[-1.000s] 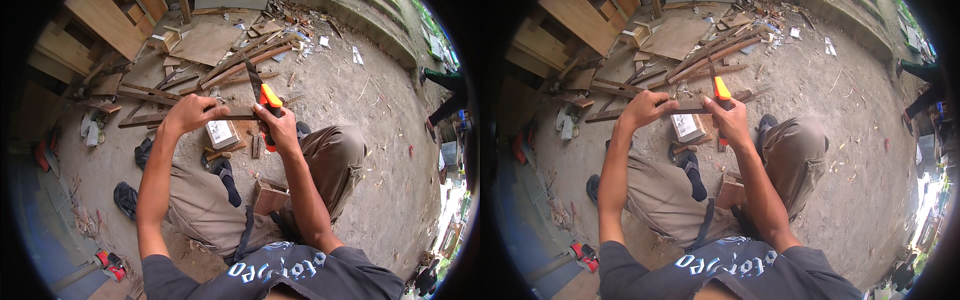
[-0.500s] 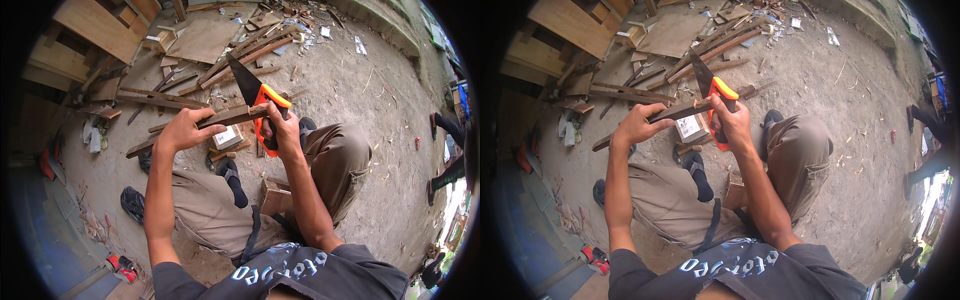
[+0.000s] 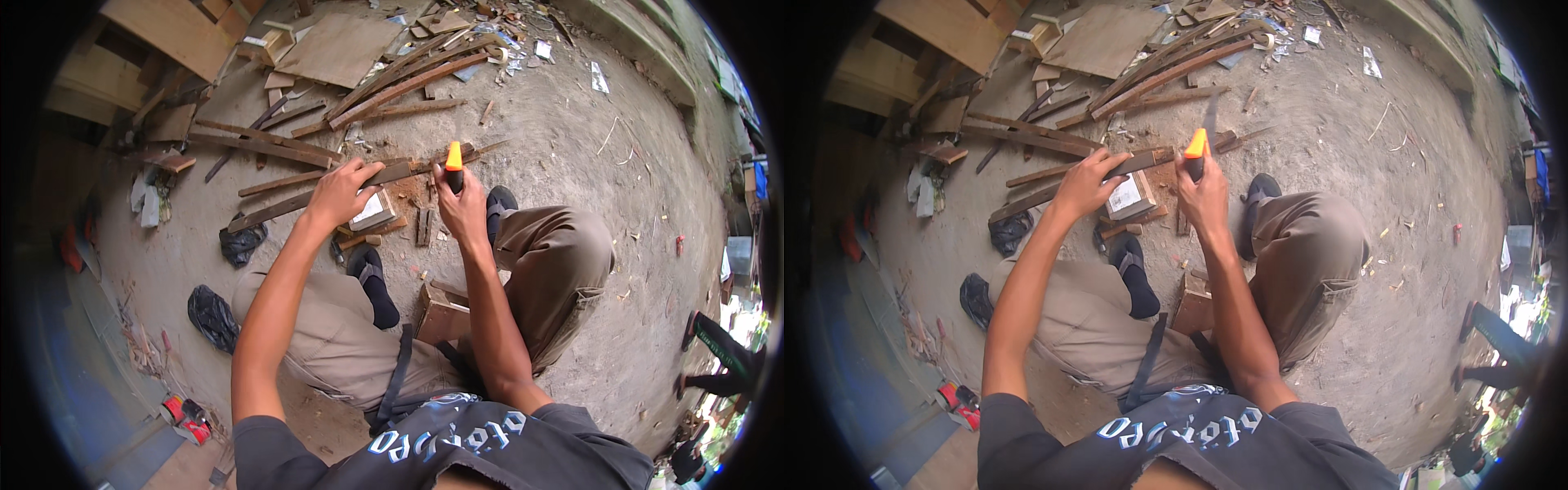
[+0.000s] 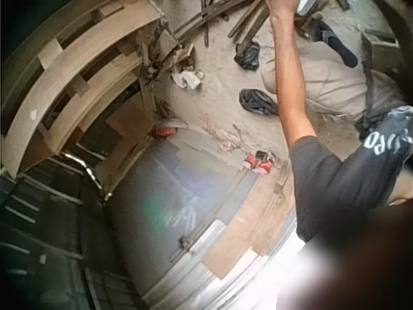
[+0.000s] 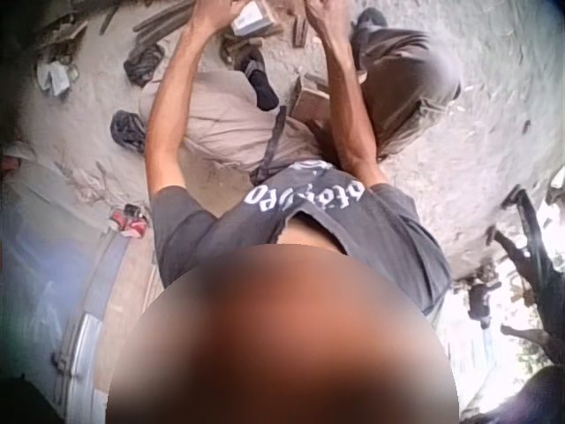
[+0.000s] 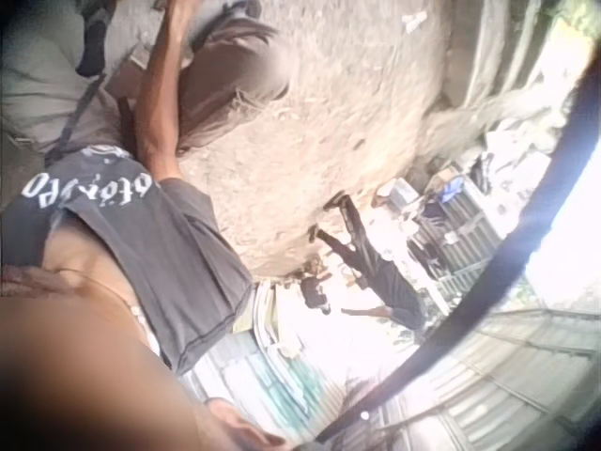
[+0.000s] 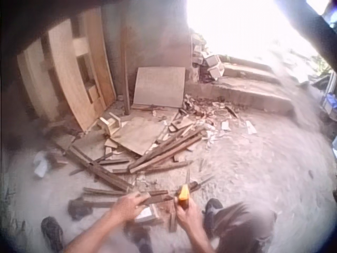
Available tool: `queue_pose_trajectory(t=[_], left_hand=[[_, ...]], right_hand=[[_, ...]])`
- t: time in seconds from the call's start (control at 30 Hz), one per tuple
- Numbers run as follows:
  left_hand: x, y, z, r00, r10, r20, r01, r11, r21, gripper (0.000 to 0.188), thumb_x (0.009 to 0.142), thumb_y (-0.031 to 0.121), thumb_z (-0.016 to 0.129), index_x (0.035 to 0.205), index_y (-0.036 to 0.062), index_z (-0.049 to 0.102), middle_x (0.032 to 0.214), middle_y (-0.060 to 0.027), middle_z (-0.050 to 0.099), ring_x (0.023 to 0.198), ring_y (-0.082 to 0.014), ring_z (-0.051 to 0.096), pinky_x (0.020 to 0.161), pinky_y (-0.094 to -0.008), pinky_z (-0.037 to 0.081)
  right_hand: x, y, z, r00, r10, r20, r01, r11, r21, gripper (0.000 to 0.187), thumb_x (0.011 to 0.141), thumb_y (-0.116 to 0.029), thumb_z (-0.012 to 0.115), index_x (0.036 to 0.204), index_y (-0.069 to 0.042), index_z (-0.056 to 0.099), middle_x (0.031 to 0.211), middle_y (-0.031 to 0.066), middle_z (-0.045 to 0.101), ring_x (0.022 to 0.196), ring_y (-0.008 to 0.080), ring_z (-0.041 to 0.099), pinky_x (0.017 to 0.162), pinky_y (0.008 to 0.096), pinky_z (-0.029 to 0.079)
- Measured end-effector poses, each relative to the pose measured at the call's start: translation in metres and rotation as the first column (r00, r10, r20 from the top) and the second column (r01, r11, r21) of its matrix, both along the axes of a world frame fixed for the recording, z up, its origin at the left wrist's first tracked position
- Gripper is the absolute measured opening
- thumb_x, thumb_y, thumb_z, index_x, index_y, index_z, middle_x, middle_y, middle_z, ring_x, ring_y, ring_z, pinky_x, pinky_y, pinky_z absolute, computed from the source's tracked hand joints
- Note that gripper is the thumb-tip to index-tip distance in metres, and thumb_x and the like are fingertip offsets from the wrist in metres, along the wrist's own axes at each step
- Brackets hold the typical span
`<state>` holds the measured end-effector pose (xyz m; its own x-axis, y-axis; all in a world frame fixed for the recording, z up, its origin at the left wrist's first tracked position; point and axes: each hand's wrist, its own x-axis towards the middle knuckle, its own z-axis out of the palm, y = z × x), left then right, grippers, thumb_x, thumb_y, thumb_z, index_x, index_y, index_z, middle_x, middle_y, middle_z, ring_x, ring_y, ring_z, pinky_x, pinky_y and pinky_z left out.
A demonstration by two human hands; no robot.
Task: The person sits on the floor and uses a hand saw to cut a small wooden stick placed on a block. They repeatedly saw the wood, pause to inspect the cut, and continue sawing until the piece is separated.
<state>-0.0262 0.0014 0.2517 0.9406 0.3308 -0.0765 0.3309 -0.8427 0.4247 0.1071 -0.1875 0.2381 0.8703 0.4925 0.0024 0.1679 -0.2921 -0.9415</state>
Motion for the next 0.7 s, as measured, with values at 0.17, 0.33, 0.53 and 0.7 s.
queue_pose_trajectory(t=[0.17,0.33,0.53,0.7], left_hand=[[-0.002,0.015,-0.134,0.964,0.256,-0.075,-0.249,0.965,0.082,0.042,0.092,0.024,0.065,0.133,0.0226,0.057,0.116,-0.0109,0.057,0.108,-0.0351,0.062,0.087,-0.0471,0.053],[-0.001,0.004,-0.218,0.945,0.31,-0.1,-0.294,0.944,0.149,0.044,0.091,0.02,0.066,0.133,0.0176,0.054,0.115,-0.0115,0.054,0.112,-0.0317,0.056,0.09,-0.0479,0.049],[0.034,-0.007,-0.227,0.965,0.262,-0.019,-0.26,0.962,0.082,0.045,0.086,0.016,0.068,0.13,0.0164,0.058,0.113,-0.0103,0.054,0.113,-0.03,0.054,0.094,-0.0467,0.045],[0.059,-0.027,-0.229,0.976,0.217,-0.005,-0.215,0.973,0.08,0.043,0.081,0.014,0.07,0.123,0.0162,0.063,0.112,-0.0091,0.055,0.113,-0.0283,0.053,0.093,-0.0444,0.042]], right_hand=[[0.001,-0.012,-0.01,0.999,-0.006,-0.033,0.001,0.989,-0.15,0.039,0.093,-0.037,0.065,0.086,0.001,0.061,0.063,0.0113,0.057,0.058,0.0186,0.053,0.057,0.0352,0.044],[-0.006,-0.022,-0.008,0.997,0.054,-0.05,-0.061,0.988,-0.145,0.039,0.093,-0.035,0.067,0.083,0.002,0.059,0.06,0.0059,0.051,0.058,0.0122,0.045,0.055,0.032,0.04],[-0.007,-0.024,-0.023,0.989,0.056,-0.14,-0.073,0.99,-0.118,0.04,0.093,-0.036,0.067,0.082,0.001,0.058,0.06,0.0007,0.047,0.059,0.009,0.041,0.053,0.0296,0.037],[-0.005,-0.029,-0.021,0.995,0.052,-0.085,-0.062,0.99,-0.123,0.037,0.094,-0.033,0.066,0.083,0.001,0.059,0.06,0.0004,0.048,0.058,0.009,0.04,0.053,0.0287,0.036]])
